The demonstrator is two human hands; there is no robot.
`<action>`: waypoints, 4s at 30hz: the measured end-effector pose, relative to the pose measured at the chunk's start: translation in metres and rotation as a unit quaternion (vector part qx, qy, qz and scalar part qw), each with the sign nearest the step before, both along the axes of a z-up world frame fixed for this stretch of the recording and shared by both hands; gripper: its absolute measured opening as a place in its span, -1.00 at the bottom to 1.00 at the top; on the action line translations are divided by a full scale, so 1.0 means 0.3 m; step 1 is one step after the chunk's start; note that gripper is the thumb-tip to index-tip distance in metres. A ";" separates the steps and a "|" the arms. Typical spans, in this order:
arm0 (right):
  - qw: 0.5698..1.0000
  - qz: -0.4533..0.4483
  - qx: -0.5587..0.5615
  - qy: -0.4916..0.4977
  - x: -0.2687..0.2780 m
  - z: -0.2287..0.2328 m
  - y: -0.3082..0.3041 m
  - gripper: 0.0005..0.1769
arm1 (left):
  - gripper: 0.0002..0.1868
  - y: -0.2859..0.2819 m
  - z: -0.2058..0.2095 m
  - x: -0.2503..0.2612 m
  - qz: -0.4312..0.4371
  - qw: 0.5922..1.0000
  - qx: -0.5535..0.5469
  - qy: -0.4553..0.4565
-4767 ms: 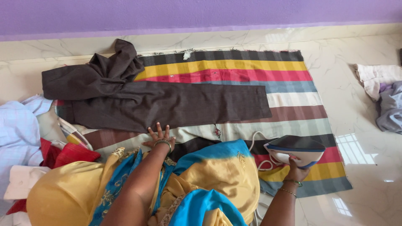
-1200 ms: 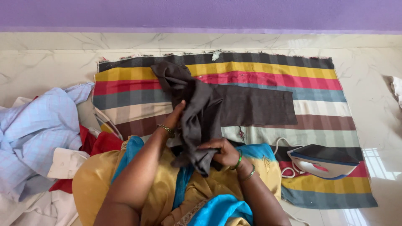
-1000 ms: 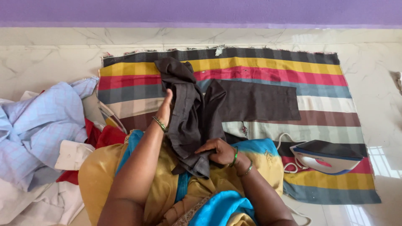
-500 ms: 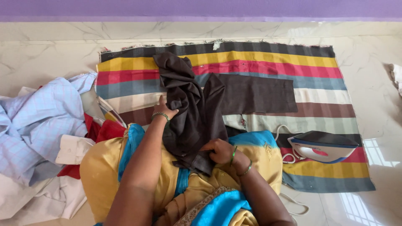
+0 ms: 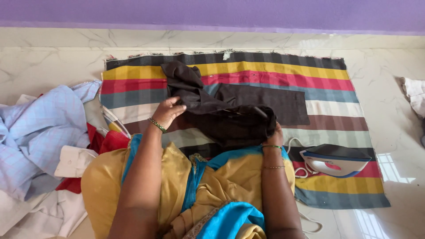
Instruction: The person irons a pair of dark brown trousers on a striped mat on the floor. They smooth the fabric, use a blue and white iron to press the legs, and flip the garment to iron the other side.
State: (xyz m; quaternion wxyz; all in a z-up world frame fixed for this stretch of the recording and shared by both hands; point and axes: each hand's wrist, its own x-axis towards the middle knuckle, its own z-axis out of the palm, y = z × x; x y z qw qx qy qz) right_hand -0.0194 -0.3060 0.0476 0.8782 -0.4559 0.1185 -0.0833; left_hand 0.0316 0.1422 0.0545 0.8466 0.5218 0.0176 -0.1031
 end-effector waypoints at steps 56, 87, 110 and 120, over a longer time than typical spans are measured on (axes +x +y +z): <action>0.938 -0.043 -0.085 -0.332 -0.297 0.559 -0.285 -0.52 | -0.48 -0.150 0.995 -0.665 0.264 0.674 0.430 -0.539; 0.948 0.047 -0.306 -0.078 -0.119 0.336 0.312 -0.59 | -0.51 -0.359 0.281 -0.370 -0.007 0.968 0.210 -0.134; 0.675 -0.024 -0.667 -0.314 -0.263 0.440 0.617 -0.03 | -0.34 -0.276 0.469 -0.390 0.098 0.981 -0.165 0.016; 0.729 0.002 -0.677 -0.105 -0.014 0.049 0.423 -0.57 | -0.31 0.060 0.674 -0.431 0.152 0.939 -0.253 -0.174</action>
